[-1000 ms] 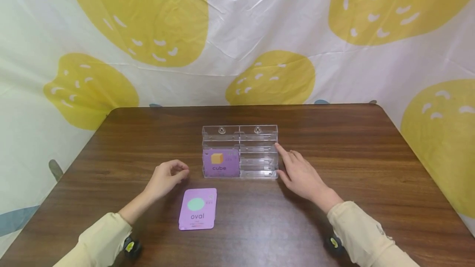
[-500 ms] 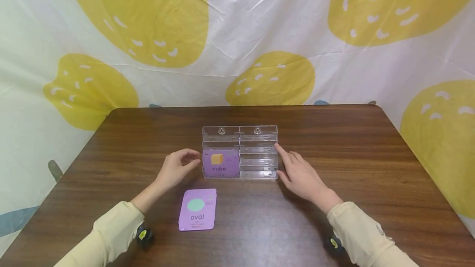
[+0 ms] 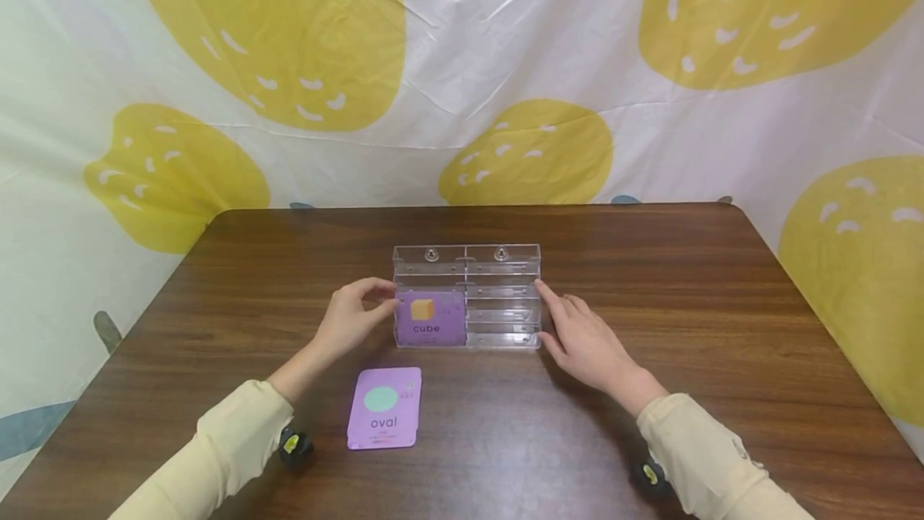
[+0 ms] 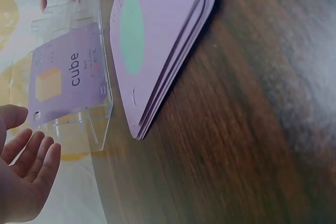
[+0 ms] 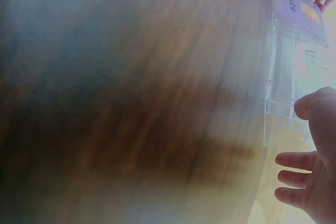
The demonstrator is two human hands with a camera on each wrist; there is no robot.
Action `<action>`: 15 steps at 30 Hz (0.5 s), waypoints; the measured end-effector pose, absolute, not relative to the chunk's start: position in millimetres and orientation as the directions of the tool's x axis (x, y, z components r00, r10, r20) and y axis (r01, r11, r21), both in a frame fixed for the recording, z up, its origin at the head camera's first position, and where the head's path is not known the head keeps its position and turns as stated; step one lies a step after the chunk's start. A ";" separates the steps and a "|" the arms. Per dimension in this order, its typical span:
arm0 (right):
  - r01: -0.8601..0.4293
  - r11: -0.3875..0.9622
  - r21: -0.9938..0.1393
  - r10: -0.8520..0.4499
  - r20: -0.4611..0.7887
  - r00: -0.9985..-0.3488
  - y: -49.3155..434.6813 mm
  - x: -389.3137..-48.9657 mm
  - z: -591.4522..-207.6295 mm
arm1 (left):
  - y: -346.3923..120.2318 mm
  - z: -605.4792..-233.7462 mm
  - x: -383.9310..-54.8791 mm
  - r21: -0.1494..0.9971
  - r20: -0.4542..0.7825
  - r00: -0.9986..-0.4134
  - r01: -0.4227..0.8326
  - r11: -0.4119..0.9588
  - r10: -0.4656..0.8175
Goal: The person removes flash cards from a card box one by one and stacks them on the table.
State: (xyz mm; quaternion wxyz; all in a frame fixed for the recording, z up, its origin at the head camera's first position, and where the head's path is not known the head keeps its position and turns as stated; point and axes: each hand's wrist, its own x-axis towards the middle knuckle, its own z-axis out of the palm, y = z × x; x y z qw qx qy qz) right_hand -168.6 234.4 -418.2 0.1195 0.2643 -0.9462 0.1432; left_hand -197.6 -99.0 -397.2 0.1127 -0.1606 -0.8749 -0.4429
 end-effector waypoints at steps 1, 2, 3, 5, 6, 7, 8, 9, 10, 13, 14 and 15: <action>-0.534 0.819 -0.209 -0.466 0.302 -0.832 234.4 -168.4 -418.1 | -98.2 -397.2 -197.6 0.740 0.338 -0.924 0.379 0.556 0.180; -0.534 0.819 -0.210 -0.466 0.302 -0.832 234.4 -168.3 -418.0 | -97.5 -397.0 -197.4 0.741 0.336 -0.925 0.376 0.556 0.178; -0.534 0.819 -0.210 -0.465 0.302 -0.832 234.5 -168.2 -417.9 | -96.8 -397.4 -197.7 0.741 0.336 -0.925 0.376 0.556 0.178; -0.533 0.819 -0.212 -0.464 0.301 -0.833 234.6 -168.1 -417.8 | -96.0 -398.4 -197.9 0.745 0.330 -0.927 0.371 0.555 0.178; -0.533 0.819 -0.214 -0.464 0.299 -0.833 234.6 -168.1 -417.8 | -95.7 -398.9 -198.1 0.747 0.327 -0.928 0.369 0.553 0.178; -0.533 0.818 -0.216 -0.465 0.298 -0.834 234.6 -168.1 -417.7 | -95.5 -399.0 -198.1 0.748 0.323 -0.930 0.366 0.554 0.178; -0.532 0.818 -0.216 -0.465 0.297 -0.834 234.6 -168.1 -417.7 | -95.3 -399.2 -198.2 0.749 0.322 -0.930 0.365 0.553 0.177; -0.532 0.819 -0.215 -0.465 0.296 -0.835 234.7 -168.1 -417.7 | -95.1 -399.3 -198.3 0.751 0.323 -0.930 0.366 0.550 0.177; -0.533 0.818 -0.216 -0.466 0.296 -0.834 234.7 -168.3 -417.7 | -95.0 -399.5 -198.4 0.753 0.324 -0.930 0.364 0.549 0.174; -0.535 0.816 -0.218 -0.467 0.296 -0.833 234.6 -168.4 -417.7 | -94.7 -399.8 -199.2 0.760 0.337 -0.928 0.369 0.535 0.160; -0.536 0.816 -0.219 -0.467 0.297 -0.833 234.6 -168.4 -417.7 | -94.7 -400.0 -199.6 0.765 0.339 -0.928 0.367 0.529 0.154; -0.536 0.815 -0.219 -0.468 0.297 -0.832 234.5 -168.5 -417.9 | -94.7 -400.5 -200.1 0.769 0.339 -0.929 0.364 0.526 0.147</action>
